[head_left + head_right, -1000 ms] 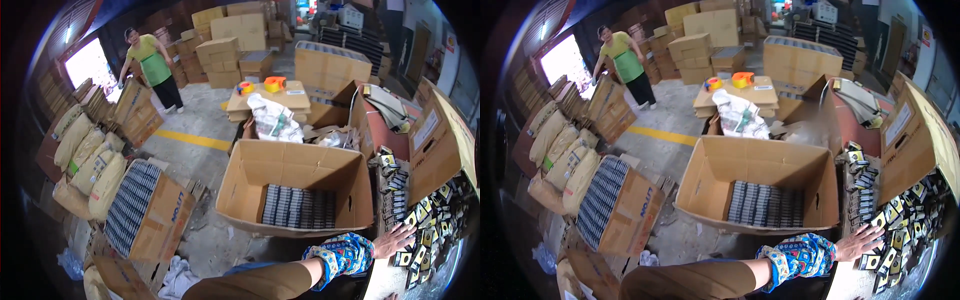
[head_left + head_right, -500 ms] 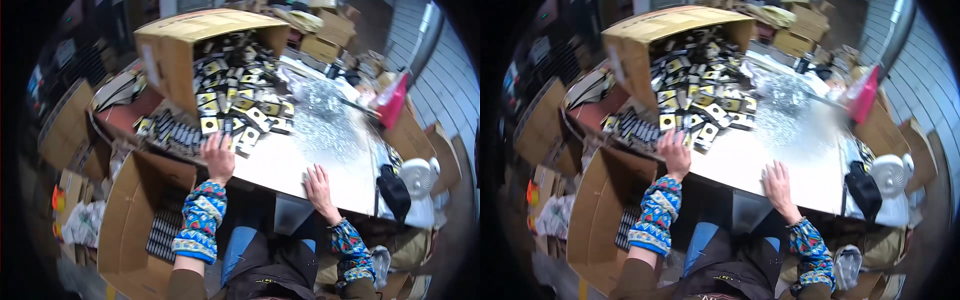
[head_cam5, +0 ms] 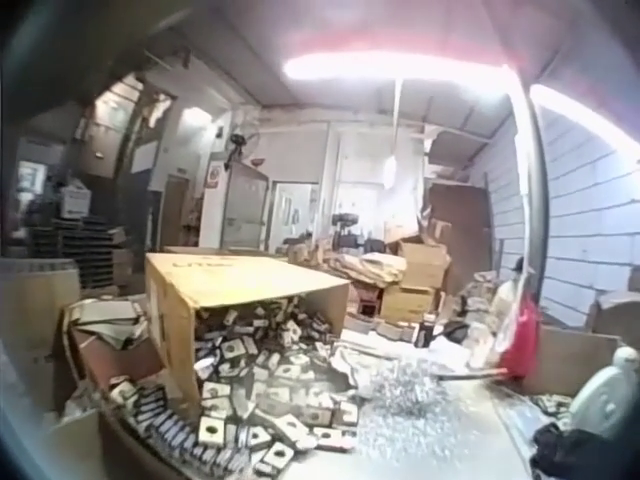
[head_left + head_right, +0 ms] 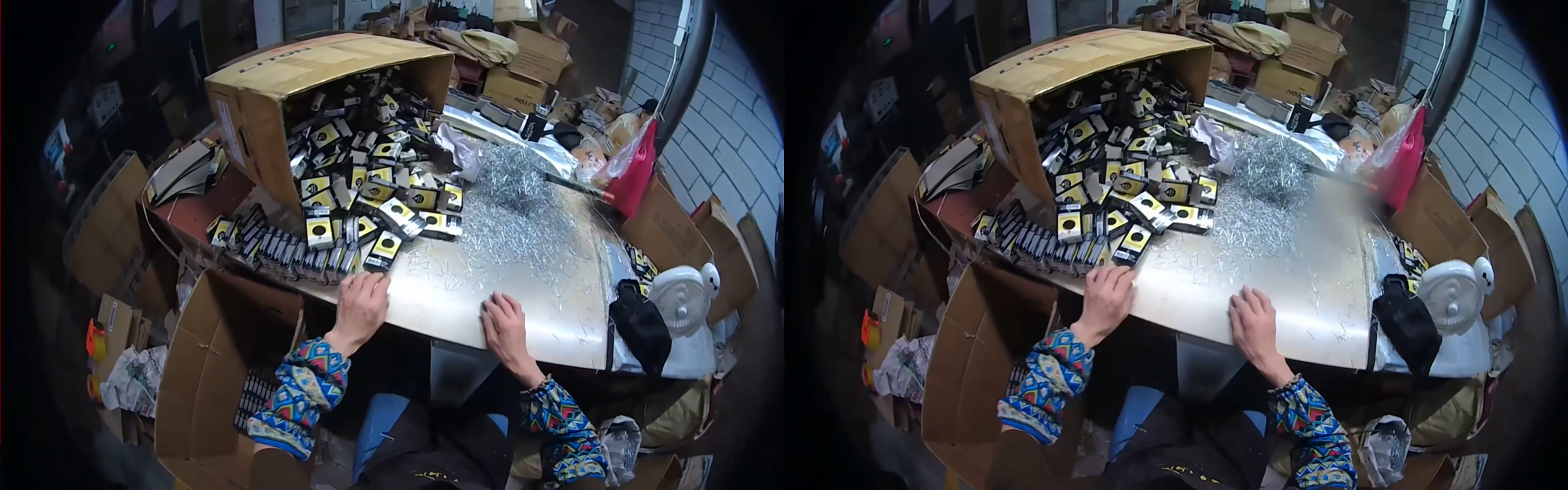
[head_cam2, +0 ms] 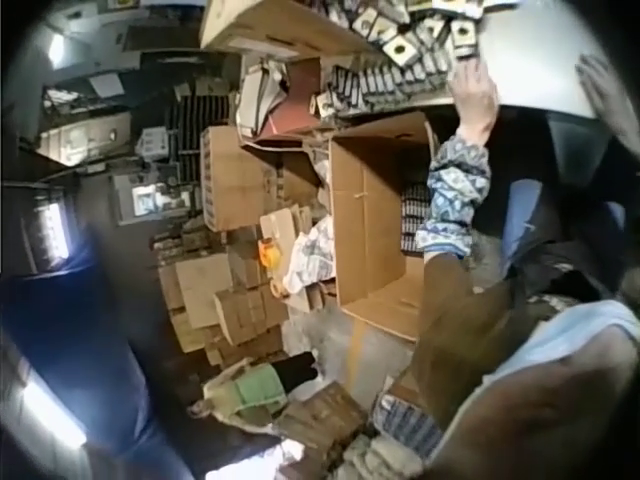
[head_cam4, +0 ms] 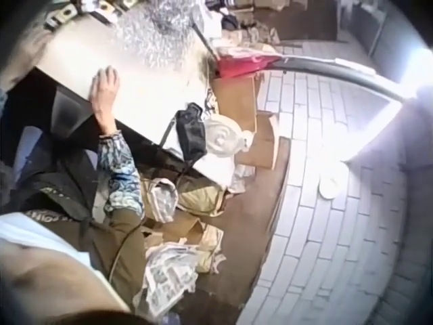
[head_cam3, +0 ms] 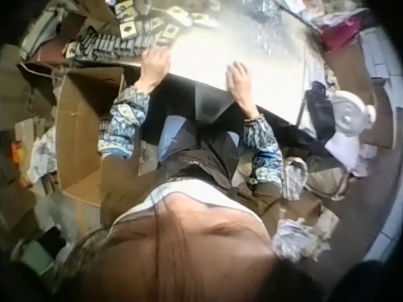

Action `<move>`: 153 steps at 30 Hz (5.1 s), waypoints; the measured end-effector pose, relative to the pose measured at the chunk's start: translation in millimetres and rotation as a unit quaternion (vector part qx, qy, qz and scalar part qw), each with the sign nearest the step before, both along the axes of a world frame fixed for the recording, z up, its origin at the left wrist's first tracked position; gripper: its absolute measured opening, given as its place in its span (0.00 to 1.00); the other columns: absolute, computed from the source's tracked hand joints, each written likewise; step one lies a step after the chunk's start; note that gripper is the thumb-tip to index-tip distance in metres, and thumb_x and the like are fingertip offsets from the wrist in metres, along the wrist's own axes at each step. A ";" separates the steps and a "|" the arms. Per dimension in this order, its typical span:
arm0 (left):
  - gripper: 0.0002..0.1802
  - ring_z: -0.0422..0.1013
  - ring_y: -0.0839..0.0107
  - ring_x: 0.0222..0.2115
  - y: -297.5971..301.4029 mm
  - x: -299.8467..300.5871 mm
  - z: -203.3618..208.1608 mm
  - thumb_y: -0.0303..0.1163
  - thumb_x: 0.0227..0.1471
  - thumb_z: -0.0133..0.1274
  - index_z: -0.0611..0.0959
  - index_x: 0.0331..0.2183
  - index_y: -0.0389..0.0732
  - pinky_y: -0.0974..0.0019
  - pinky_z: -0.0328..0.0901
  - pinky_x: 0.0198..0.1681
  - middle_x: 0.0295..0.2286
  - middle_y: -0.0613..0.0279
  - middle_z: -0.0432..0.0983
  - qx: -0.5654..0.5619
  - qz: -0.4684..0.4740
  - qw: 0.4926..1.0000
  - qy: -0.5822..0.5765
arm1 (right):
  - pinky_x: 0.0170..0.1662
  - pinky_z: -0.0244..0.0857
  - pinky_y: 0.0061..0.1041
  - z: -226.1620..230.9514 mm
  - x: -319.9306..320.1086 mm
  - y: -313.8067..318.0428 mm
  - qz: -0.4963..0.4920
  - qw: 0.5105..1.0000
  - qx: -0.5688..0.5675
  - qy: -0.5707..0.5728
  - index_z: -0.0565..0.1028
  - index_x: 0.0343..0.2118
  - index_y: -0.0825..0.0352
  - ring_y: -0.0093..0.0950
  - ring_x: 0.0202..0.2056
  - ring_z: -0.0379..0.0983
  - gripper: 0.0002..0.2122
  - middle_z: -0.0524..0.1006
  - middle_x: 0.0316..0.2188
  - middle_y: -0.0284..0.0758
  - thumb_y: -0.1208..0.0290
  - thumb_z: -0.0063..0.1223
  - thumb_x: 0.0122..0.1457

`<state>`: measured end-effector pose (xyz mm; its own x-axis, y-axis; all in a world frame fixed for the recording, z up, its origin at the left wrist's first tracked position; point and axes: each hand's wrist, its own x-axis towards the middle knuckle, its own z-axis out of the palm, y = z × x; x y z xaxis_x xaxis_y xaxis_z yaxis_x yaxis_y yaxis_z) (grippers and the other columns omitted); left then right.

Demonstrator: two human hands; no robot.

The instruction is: Packing small product boxes into individual plastic bags and arranging them on a workbench.

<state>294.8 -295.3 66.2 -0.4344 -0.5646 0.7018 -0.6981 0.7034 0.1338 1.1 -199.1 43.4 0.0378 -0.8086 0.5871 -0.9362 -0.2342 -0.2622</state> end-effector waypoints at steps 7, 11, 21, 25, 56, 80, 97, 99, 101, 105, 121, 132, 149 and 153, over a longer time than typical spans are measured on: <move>0.31 0.66 0.60 0.47 -111.2 -37.5 53.5 0.20 0.41 0.53 0.71 0.52 0.38 0.62 0.65 0.44 0.52 0.58 0.68 -0.014 0.053 0.964 -0.259 | 0.56 0.58 0.42 27.7 -42.4 -79.6 -0.029 0.993 0.076 0.082 0.73 0.48 0.65 0.48 0.53 0.63 0.16 0.71 0.48 0.47 0.72 0.53 0.55; 0.39 0.64 0.60 0.48 -148.1 -58.9 63.7 0.20 0.37 0.56 0.70 0.55 0.47 0.62 0.64 0.44 0.51 0.64 0.68 0.081 0.014 0.927 -0.366 | 0.55 0.58 0.47 -2.5 -55.2 -74.0 0.025 0.991 0.070 0.113 0.72 0.49 0.63 0.47 0.52 0.64 0.16 0.72 0.48 0.43 0.72 0.50 0.57; 0.22 0.71 0.49 0.37 -134.4 -81.8 46.6 0.32 0.36 0.60 0.77 0.37 0.37 0.50 0.67 0.40 0.31 0.48 0.73 0.069 -0.015 0.997 -0.043 | 0.56 0.58 0.46 12.4 -40.9 -117.1 0.139 0.984 0.066 0.089 0.74 0.47 0.64 0.47 0.53 0.66 0.15 0.72 0.50 0.44 0.69 0.52 0.57; 0.17 0.69 0.49 0.39 -77.1 -104.0 41.8 0.39 0.51 0.50 0.75 0.36 0.34 0.53 0.64 0.44 0.36 0.44 0.72 0.164 -0.032 0.983 0.080 | 0.59 0.53 0.50 -4.6 -70.2 -101.1 0.005 0.979 0.156 0.129 0.69 0.55 0.68 0.51 0.59 0.58 0.20 0.66 0.57 0.47 0.65 0.47 0.62; 0.14 0.72 0.76 0.36 193.3 -23.8 -110.3 0.33 0.59 0.49 0.74 0.46 0.41 0.73 0.67 0.36 0.35 0.65 0.74 0.749 0.080 0.485 0.446 | 0.63 0.54 0.35 14.6 -64.0 -39.1 0.139 0.943 0.202 -0.224 0.70 0.56 0.62 0.46 0.63 0.56 0.18 0.64 0.60 0.47 0.66 0.49 0.63; 0.25 0.72 0.66 0.37 228.7 -79.7 -97.8 0.29 0.49 0.57 0.67 0.48 0.38 0.65 0.66 0.40 0.37 0.57 0.74 0.718 0.002 0.585 0.377 | 0.42 0.64 0.34 13.9 34.3 85.1 0.169 0.954 0.208 -0.137 0.76 0.33 0.67 0.39 0.39 0.68 0.12 0.73 0.34 0.39 0.86 0.49 0.44; 0.43 0.70 0.49 0.40 224.4 -42.5 -92.5 0.28 0.32 0.67 0.68 0.54 0.37 0.55 0.66 0.44 0.40 0.48 0.71 0.386 0.058 0.894 0.220 | 0.29 0.71 0.33 -10.4 15.1 129.3 0.146 0.841 0.424 -0.303 0.78 0.35 0.70 0.42 0.29 0.77 0.07 0.79 0.27 0.42 0.73 0.54 0.58; 0.39 0.71 0.59 0.39 217.6 -40.1 -90.8 0.26 0.39 0.65 0.68 0.54 0.38 0.62 0.66 0.45 0.40 0.51 0.71 0.406 0.077 0.879 0.240 | 0.26 0.68 0.37 -66.6 -6.3 146.2 0.058 0.909 0.412 0.011 0.76 0.28 0.69 0.43 0.26 0.75 0.08 0.76 0.22 0.42 0.68 0.54 0.58; 0.39 0.71 0.60 0.40 208.6 -42.1 -78.1 0.26 0.40 0.64 0.68 0.55 0.38 0.62 0.66 0.46 0.41 0.51 0.71 0.432 0.090 0.856 0.269 | 0.24 0.66 0.39 -117.2 -24.4 162.6 0.026 0.938 0.347 0.011 0.73 0.25 0.68 0.43 0.24 0.74 0.08 0.75 0.19 0.42 0.69 0.53 0.57; 0.39 0.69 0.60 0.43 205.2 -39.2 -77.8 0.27 0.42 0.64 0.66 0.56 0.39 0.62 0.64 0.48 0.44 0.51 0.70 0.443 0.091 0.851 0.267 | 0.26 0.67 0.43 -162.8 -35.6 179.5 0.066 0.948 0.310 0.037 0.74 0.26 0.67 0.45 0.25 0.75 0.03 0.76 0.21 0.44 0.75 0.52 0.50; 0.45 0.71 0.55 0.41 229.9 -43.8 -61.2 0.23 0.31 0.66 0.67 0.55 0.35 0.59 0.66 0.46 0.41 0.50 0.71 0.349 0.009 0.916 0.198 | 0.35 0.71 0.28 0.0 39.5 158.2 0.186 0.860 0.317 -0.356 0.76 0.43 0.70 0.39 0.33 0.78 0.13 0.79 0.33 0.45 0.71 0.57 0.58; 0.25 0.66 0.53 0.44 192.2 -23.7 -139.0 0.34 0.43 0.63 0.76 0.44 0.36 0.53 0.63 0.47 0.41 0.50 0.71 0.363 0.202 0.898 0.143 | 0.30 0.67 0.26 47.3 11.9 69.4 0.146 0.953 0.208 -0.168 0.77 0.35 0.72 0.32 0.24 0.75 0.06 0.77 0.24 0.43 0.77 0.55 0.57; 0.34 0.67 0.52 0.45 229.3 -17.2 -37.2 0.43 0.47 0.61 0.70 0.53 0.38 0.56 0.64 0.49 0.46 0.51 0.68 0.332 0.046 0.868 0.367 | 0.44 0.67 0.25 45.2 13.0 -1.9 0.216 0.855 0.471 -0.033 0.76 0.44 0.70 0.27 0.39 0.74 0.15 0.80 0.36 0.40 0.61 0.50 0.64; 0.45 0.69 0.49 0.42 229.5 -39.7 -32.2 0.36 0.43 0.60 0.57 0.59 0.39 0.55 0.66 0.46 0.46 0.44 0.68 0.348 0.087 0.864 0.352 | 0.41 0.66 0.25 78.3 90.4 41.0 0.387 0.797 0.437 -0.155 0.76 0.43 0.70 0.27 0.36 0.73 0.13 0.79 0.34 0.39 0.65 0.49 0.64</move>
<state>255.1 -65.8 33.9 0.0959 -0.9705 0.2212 -0.3587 0.1736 0.9172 91.5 -158.1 121.8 0.6864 -0.7191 -0.1086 -0.4585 -0.3120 -0.8321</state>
